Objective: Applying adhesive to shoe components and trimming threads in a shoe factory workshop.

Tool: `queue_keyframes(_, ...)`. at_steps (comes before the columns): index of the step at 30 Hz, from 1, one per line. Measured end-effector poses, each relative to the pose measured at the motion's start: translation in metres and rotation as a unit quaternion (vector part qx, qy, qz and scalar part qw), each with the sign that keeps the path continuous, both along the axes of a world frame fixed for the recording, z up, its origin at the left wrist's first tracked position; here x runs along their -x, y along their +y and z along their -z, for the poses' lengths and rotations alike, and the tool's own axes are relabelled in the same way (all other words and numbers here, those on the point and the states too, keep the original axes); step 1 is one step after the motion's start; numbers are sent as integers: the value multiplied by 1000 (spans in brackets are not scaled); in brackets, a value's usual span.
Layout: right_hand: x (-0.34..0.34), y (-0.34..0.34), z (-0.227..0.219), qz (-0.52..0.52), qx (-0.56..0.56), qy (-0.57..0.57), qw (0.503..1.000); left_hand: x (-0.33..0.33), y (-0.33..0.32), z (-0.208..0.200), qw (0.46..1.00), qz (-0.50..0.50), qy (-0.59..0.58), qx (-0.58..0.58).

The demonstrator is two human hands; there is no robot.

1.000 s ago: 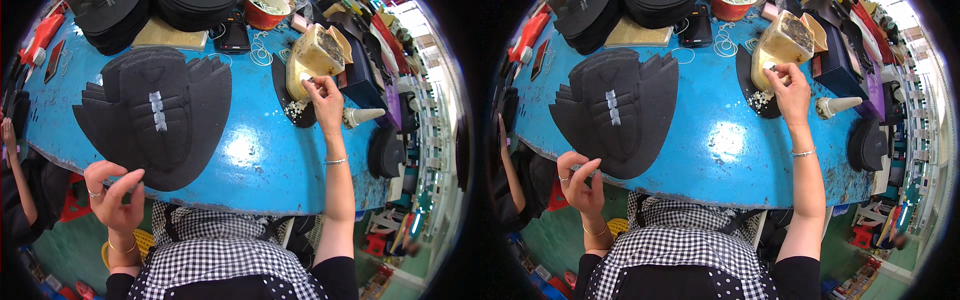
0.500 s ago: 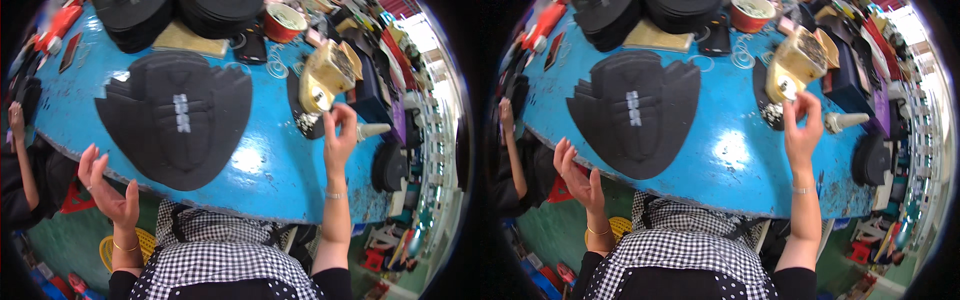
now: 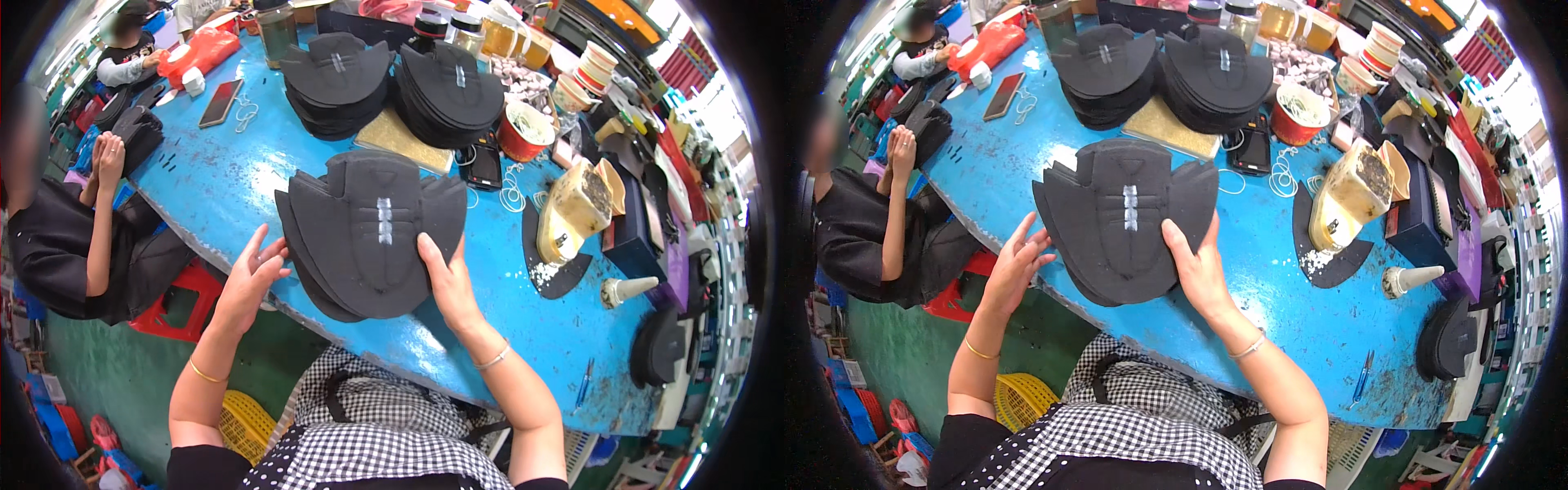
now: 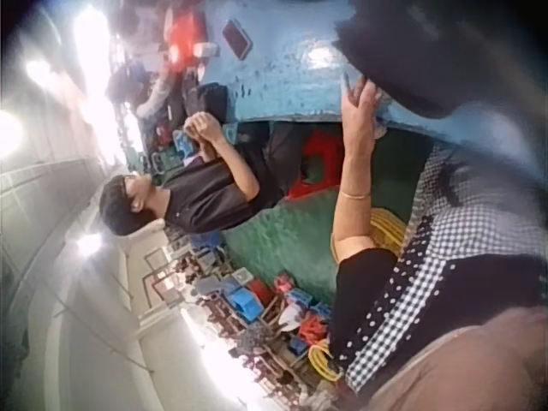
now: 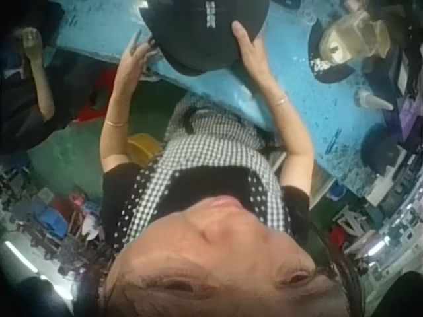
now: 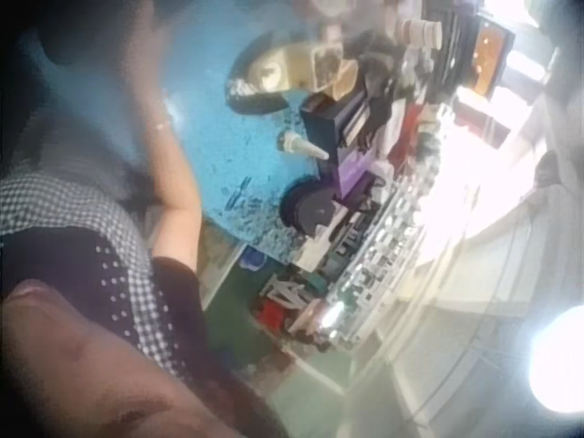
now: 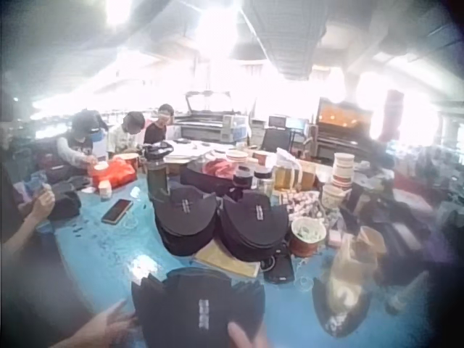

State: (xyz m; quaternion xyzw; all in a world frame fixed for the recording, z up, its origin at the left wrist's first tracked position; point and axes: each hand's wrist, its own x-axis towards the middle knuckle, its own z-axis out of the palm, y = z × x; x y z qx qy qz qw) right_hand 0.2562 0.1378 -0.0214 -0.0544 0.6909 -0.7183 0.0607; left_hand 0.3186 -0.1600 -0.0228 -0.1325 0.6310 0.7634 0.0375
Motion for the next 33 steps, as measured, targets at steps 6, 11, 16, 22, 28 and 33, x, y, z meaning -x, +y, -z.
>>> queue_keyframes(6, -5, 2, -7, 2, 5, -22, 1000, 22, -7, -2, 985, 169, -9, -13)
queue_keyframes(11, 3, 15, -15, -68, 107, -195, 973, 27, 19, -18, 987, 147, 69, -1)
queue_keyframes(16, 26, 18, -20, -78, 94, -250, 961, 42, 38, -28, 990, 109, 93, 2)
queue_keyframes(22, 27, 11, -13, -139, 29, -208, 968, 41, 41, -19, 996, 58, 60, -27)
queue_keyframes(28, 1, -4, -16, -91, 73, -111, 987, 32, 53, -16, 989, 5, 109, -101)
queue_keyframes(33, -8, 20, -35, -96, 53, 0, 994, 26, 45, -11, 982, 34, 146, -117)
